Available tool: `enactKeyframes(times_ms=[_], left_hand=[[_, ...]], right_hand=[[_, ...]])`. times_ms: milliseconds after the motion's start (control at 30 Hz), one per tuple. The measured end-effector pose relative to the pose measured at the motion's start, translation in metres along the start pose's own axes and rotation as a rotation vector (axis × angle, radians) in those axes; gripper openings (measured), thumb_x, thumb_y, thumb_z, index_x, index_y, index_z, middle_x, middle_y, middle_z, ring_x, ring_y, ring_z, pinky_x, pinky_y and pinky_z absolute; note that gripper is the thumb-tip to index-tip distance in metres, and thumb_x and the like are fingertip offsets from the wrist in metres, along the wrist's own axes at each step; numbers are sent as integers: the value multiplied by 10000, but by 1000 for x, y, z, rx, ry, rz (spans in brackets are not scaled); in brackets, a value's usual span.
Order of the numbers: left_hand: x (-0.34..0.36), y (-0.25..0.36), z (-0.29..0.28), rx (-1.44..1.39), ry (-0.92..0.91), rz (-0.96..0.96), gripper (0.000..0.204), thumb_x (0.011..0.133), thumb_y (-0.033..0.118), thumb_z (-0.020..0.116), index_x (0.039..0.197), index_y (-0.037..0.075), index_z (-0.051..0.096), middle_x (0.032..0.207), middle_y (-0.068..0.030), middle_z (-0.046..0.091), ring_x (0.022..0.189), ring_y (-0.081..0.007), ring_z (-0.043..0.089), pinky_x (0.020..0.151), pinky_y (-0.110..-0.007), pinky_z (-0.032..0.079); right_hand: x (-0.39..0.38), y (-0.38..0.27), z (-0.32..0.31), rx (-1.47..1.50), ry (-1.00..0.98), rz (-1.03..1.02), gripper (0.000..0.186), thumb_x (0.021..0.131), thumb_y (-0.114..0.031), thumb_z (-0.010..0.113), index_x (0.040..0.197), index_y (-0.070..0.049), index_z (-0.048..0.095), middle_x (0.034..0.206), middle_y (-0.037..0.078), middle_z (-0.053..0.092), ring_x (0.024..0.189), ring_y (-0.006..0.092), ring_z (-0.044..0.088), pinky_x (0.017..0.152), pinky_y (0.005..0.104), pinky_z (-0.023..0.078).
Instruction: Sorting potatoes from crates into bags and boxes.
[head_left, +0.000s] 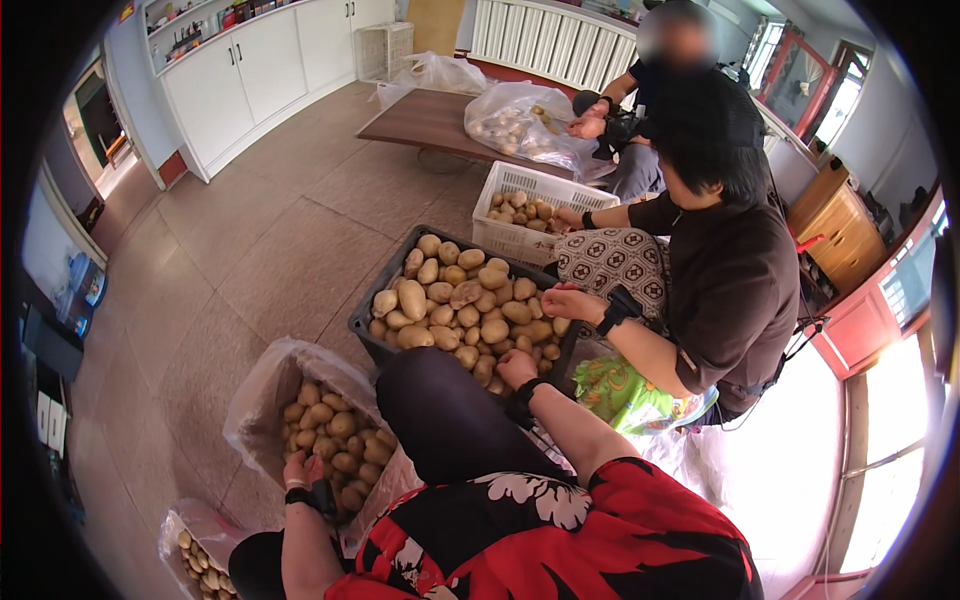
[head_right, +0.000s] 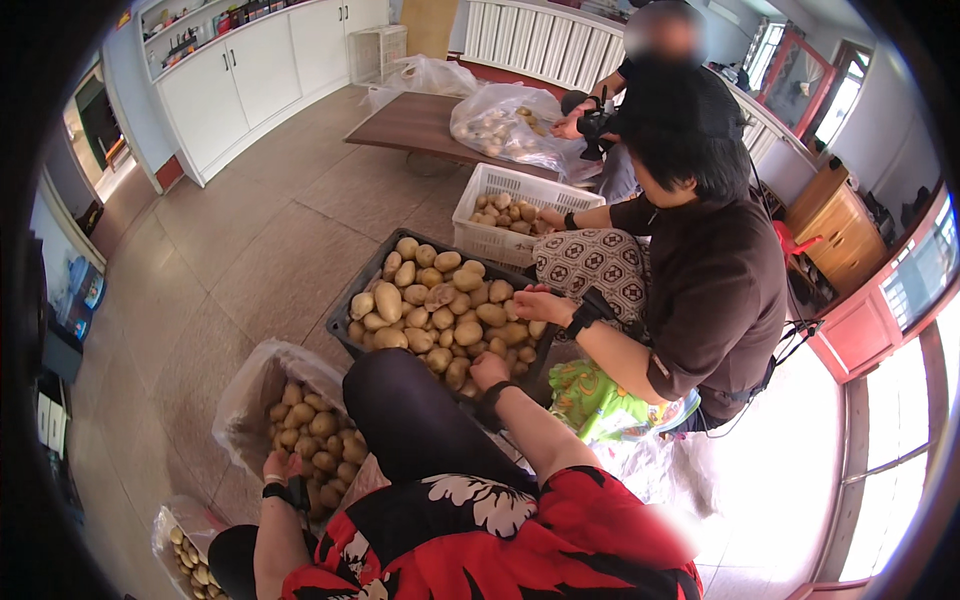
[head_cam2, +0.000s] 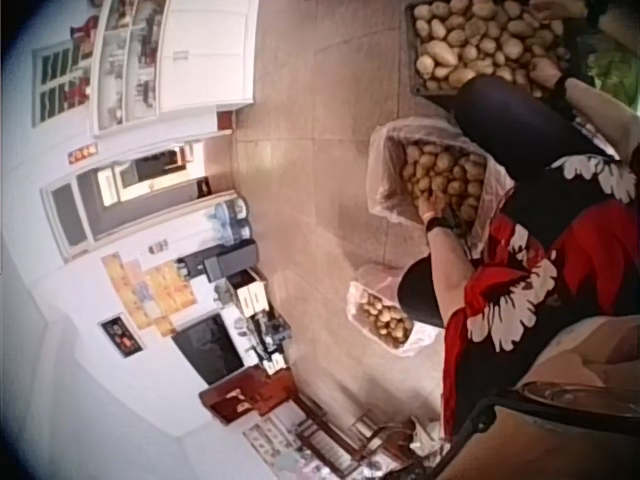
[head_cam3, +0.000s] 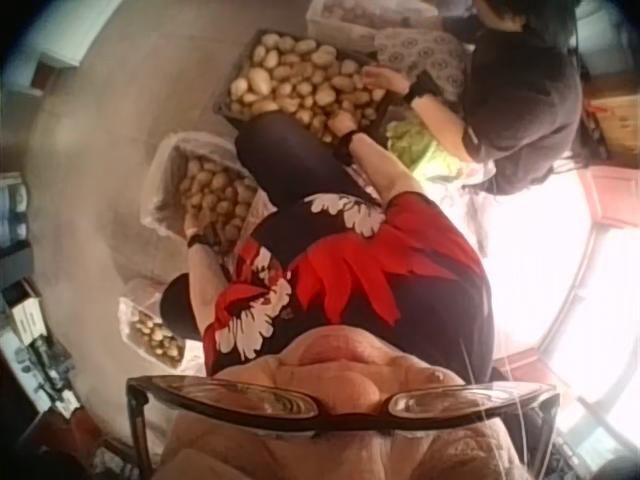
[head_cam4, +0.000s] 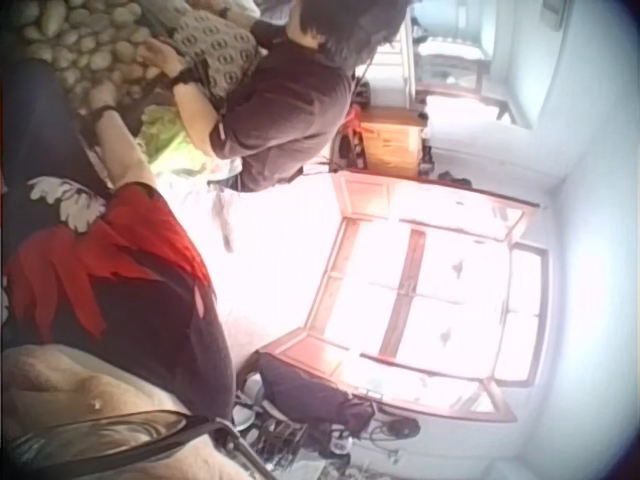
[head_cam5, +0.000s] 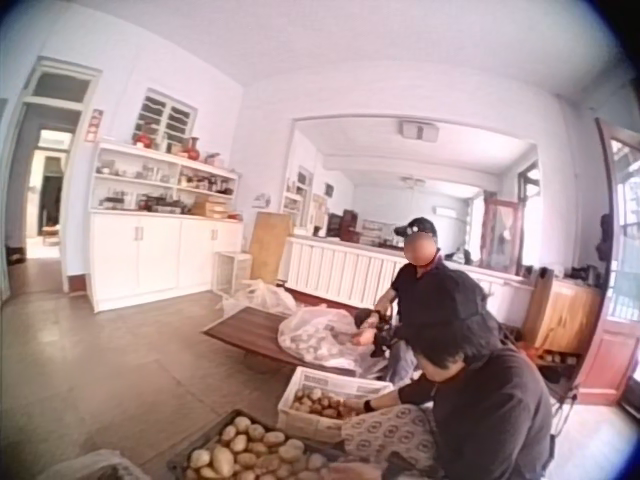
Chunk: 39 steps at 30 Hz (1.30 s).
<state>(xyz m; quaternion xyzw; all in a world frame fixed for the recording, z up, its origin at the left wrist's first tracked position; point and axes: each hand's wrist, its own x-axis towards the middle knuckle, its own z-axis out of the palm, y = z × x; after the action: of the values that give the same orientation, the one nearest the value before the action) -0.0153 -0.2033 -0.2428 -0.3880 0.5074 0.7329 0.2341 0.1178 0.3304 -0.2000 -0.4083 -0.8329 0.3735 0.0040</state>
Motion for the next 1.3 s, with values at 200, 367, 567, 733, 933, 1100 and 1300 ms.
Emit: enactKeyframes(times_ms=[200, 367, 567, 733, 933, 1100, 1300], left_hand=[[-8, 4, 8, 24, 46, -38, 394, 894, 258, 481, 1219, 51, 397, 958, -141, 583, 713, -246, 598, 592, -342, 523], [-1, 1, 10, 66, -2, -57, 361, 903, 279, 472, 1171, 42, 428, 942, -119, 591, 670, -239, 601, 579, -333, 516], [12, -3, 12, 7, -46, -42, 310, 898, 305, 490, 1076, 53, 469, 939, -116, 576, 751, -240, 598, 618, -323, 519], [-17, 13, 42, -41, -156, 22, 371, 883, 292, 527, 1182, 84, 454, 1022, -116, 544, 821, -233, 572, 684, -337, 527], [-109, 48, 118, -24, -500, 153, 495, 900, 391, 504, 1294, 112, 398, 1072, -119, 562, 930, -260, 576, 816, -364, 499], [-196, 74, 163, 12, -832, 175, 519, 925, 440, 431, 1310, 95, 381, 1148, -143, 549, 984, -262, 590, 733, -391, 531], [-207, 80, 163, 54, -968, 132, 472, 939, 423, 408, 1278, 95, 414, 1135, -118, 563, 966, -245, 599, 651, -343, 544]], right_hand=[[-15, -2, -15, 82, 35, -22, 232, 703, -220, 687, 875, -64, 685, 872, 120, 677, 821, 245, 646, 774, 340, 496], [-32, -9, -36, 185, 38, -128, 179, 726, -153, 636, 874, -56, 665, 826, 110, 670, 778, 231, 647, 728, 323, 503], [-46, -27, -55, 394, -6, -142, 227, 748, -153, 682, 940, -42, 632, 788, 56, 640, 679, 148, 619, 646, 289, 510], [-69, -90, -91, 817, -218, -85, 225, 804, -108, 649, 1007, -42, 576, 819, 23, 595, 659, 108, 588, 597, 234, 497], [-123, -197, -124, 1077, -485, -321, 181, 850, -55, 609, 1024, -53, 558, 901, 33, 578, 768, 100, 590, 652, 233, 539], [-152, -251, -83, 998, -805, -511, 175, 853, -35, 598, 1025, -67, 592, 936, 41, 609, 811, 105, 598, 663, 213, 526], [-170, -264, -13, 657, -961, -485, 312, 831, -87, 627, 1135, -41, 571, 971, 24, 606, 817, 81, 560, 686, 213, 481]])
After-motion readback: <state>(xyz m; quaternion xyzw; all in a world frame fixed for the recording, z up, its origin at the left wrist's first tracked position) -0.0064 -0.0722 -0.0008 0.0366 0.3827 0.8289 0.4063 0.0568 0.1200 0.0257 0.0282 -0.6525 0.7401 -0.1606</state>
